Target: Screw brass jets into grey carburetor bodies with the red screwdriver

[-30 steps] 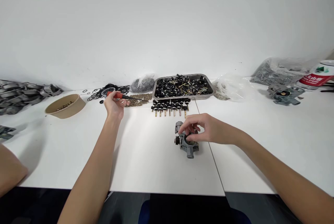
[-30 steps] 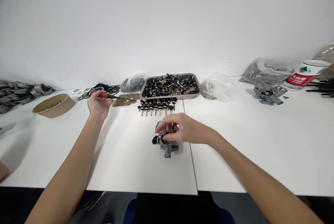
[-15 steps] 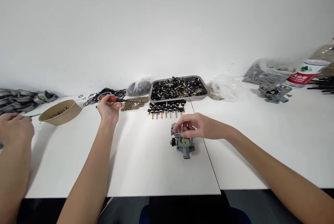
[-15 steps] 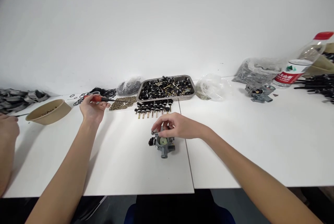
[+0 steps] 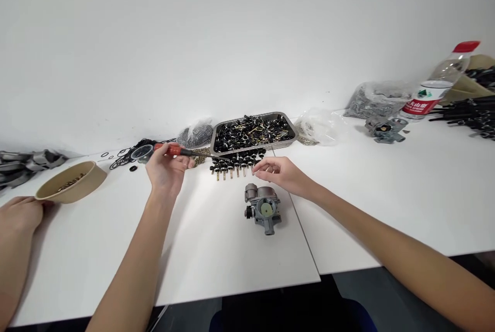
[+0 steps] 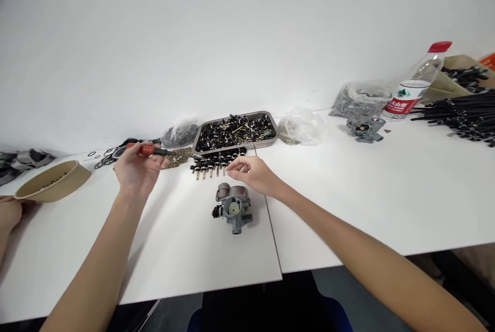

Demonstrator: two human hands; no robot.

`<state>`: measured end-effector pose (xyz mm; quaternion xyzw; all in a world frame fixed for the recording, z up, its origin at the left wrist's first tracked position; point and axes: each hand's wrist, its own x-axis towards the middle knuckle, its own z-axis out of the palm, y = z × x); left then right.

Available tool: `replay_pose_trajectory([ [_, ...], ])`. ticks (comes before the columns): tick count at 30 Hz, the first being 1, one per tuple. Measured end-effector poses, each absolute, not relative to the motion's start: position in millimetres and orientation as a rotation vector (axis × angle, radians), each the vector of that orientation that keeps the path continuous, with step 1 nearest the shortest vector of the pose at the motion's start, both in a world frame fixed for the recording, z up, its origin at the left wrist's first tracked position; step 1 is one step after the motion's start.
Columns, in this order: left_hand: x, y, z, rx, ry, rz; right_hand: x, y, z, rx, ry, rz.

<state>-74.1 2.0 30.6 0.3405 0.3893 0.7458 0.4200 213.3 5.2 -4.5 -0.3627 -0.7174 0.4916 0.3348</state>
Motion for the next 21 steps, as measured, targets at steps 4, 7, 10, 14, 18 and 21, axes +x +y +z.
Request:
replay_pose_trajectory([
  [4, -44, -6, 28, 0.859, 0.906, 1.735, 213, 6, -8, -0.997, -1.883, 1.291],
  [7, -31, -11, 27, 0.887, 0.849, 1.665, 212, 7, -12, -1.010, -1.877, 1.323],
  [10, -25, -15, 27, 0.924, 0.814, 1.612, 211, 7, -14, -1.025, -1.865, 1.311],
  [14, -21, -18, 27, 0.935, 0.792, 1.580, 211, 9, -17, -0.996, -1.876, 1.273],
  [18, -19, -18, 26, 0.922, 0.795, 1.569, 210, 11, -19, -0.931, -1.893, 1.253],
  [21, -19, -18, 26, 0.931, 0.790, 1.566, 210, 11, -20, -0.901, -1.904, 1.235],
])
